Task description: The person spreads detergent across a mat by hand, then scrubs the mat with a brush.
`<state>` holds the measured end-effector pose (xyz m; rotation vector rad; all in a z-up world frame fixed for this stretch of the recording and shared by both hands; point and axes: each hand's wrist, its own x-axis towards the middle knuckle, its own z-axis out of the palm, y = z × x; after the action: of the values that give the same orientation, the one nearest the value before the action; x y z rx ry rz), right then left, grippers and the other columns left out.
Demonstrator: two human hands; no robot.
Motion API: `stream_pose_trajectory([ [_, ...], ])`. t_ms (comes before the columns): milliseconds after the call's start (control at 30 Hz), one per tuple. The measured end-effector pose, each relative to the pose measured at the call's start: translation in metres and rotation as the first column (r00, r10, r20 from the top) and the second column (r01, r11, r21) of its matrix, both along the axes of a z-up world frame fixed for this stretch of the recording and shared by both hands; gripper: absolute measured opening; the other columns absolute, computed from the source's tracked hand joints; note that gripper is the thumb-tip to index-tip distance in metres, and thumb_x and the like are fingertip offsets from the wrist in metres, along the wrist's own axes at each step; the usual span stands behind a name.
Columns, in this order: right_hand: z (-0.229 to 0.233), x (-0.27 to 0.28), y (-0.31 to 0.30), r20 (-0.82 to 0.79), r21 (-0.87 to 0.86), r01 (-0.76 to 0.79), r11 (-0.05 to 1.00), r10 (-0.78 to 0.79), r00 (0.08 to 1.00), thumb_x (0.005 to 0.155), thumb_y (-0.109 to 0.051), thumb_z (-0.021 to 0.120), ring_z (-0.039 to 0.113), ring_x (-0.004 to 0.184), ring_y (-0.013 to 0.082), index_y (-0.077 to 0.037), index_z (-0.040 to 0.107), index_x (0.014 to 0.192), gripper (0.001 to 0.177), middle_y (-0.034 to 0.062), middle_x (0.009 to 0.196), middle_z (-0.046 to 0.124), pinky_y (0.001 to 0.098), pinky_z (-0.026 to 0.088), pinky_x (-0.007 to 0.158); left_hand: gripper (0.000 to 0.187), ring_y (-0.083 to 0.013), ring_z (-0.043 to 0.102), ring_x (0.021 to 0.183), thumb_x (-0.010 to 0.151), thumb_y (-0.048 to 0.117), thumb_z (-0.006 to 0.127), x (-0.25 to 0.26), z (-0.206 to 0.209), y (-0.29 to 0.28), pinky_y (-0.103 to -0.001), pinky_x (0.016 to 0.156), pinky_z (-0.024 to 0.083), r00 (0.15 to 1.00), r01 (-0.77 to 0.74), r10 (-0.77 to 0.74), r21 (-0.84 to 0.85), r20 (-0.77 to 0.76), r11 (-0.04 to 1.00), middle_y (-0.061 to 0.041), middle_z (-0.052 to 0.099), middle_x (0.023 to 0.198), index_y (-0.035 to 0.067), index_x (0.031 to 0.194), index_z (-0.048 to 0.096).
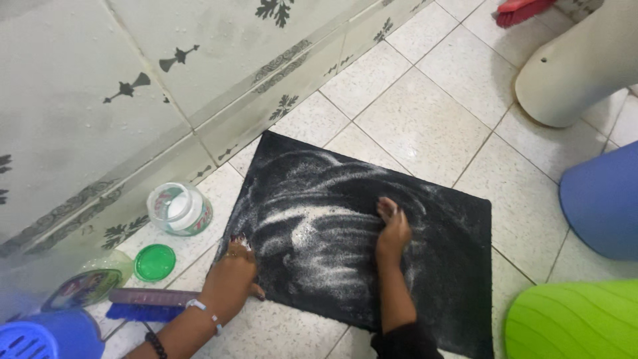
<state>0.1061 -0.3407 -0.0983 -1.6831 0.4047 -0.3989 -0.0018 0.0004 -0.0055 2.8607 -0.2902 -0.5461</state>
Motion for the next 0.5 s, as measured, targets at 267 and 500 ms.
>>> stream_pose_trajectory([
  [267,0.015,0.038,0.088,-0.041,0.109,-0.371,0.922,0.377,0.926,0.108,-0.022,0.036,0.075,0.090,0.0259,0.004,0.072,0.111,0.045,0.0161,0.105,0.078,0.0398,0.059,0.079,0.075,-0.0465,0.055,0.129,0.059,0.038,0.094,0.006,-0.013,0.002,-0.046,0.107,0.043,0.992,0.103,-0.100,-0.035,0.081,0.994,-0.033,0.060,0.129,-0.008,0.112,0.067],
  [500,0.056,-0.008,0.135,-0.049,0.194,-0.663,0.723,0.682,0.729,0.104,-0.024,0.035,0.078,0.083,0.0237,-0.002,0.077,0.106,0.047,0.0195,0.101,0.079,0.0315,0.064,0.071,0.070,-0.0405,0.060,0.119,0.064,0.038,0.093,0.004,-0.009,0.002,-0.042,0.104,0.048,0.997,0.067,-0.067,-0.004,0.028,0.998,-0.031,0.062,0.121,-0.010,0.108,0.067],
])
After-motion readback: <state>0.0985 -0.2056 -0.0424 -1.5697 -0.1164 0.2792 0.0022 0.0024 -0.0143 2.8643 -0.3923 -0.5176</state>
